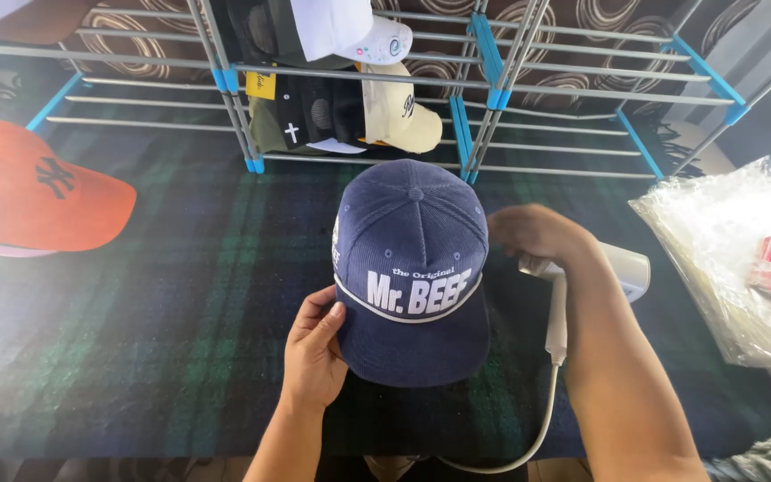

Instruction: The person steams a blue baseball cap using a handheld garment steamer, moving the device over the crown and brim. They then brush the cap with a wooden brush and place it on a wooden hat form before putting it on a metal rack.

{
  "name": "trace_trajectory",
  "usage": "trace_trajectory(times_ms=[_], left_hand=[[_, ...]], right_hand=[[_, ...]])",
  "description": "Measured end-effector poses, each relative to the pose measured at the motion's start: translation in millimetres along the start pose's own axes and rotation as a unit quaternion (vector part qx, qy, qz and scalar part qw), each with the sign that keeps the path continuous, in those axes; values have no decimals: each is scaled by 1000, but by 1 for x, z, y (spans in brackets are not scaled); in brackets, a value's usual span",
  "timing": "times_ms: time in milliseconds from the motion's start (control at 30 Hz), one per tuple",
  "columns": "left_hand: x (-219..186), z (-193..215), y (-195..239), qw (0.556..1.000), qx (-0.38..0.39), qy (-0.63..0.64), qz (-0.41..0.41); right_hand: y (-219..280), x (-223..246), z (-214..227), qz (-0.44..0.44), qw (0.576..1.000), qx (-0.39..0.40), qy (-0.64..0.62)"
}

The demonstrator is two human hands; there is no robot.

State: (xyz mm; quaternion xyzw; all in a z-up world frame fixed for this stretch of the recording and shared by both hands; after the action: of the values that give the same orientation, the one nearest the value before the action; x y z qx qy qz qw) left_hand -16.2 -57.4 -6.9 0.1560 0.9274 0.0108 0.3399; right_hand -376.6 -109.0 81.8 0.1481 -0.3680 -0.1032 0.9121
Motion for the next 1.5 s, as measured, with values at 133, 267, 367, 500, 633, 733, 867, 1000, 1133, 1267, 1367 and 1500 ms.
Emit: trace_trajectory(times_ms=[133,267,367,500,633,733,867,1000,1133,1267,1367,1500], left_hand=[[-47,-21,7,952,-116,-229,-167],[-104,-131,30,899,4,-337,-279],[-98,-203,24,917,215,-233,-244],[-114,-238,4,919,189,-229,-260],[-145,-235,-30,829,155,-468,-263],[-150,-233,-53,676,193,-662,-260],[-127,-237,-94,522,259,-802,-132],[-121,-214,-186,527,192,-827,-28],[-113,-144,-211,492,110,-862,60],[-125,-111,-185,453,132,-880,50],[-162,-166,-110,509,149,-837,-134],[-166,-202,-83,508,167,-814,-227]], right_hand=[[80,63,31,-11,958,-266,-110],[132,134,14,235,868,-394,-188],[146,170,-15,369,817,-431,-101],[165,221,-47,519,788,-330,24],[163,193,-36,489,796,-347,86],[158,128,-8,361,812,-459,-14],[142,73,-1,287,826,-467,-128],[129,40,-10,211,843,-462,-175],[134,23,-18,165,857,-453,-183],[140,11,-20,131,877,-432,-163],[137,16,-27,146,878,-435,-137],[134,47,-37,229,854,-452,-116]])
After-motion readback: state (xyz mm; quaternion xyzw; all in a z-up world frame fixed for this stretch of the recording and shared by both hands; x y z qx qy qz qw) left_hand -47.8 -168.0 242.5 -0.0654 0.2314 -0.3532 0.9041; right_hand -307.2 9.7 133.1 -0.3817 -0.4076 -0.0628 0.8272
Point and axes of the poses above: each hand's wrist, its own y-axis away from the middle knuckle, its own z-axis out of the back of the hand, x = y × z, the point moved 6 cm from there along -y, towards the middle knuckle, and after that the axes turned 1 degree about z, right-handed, at the moved point
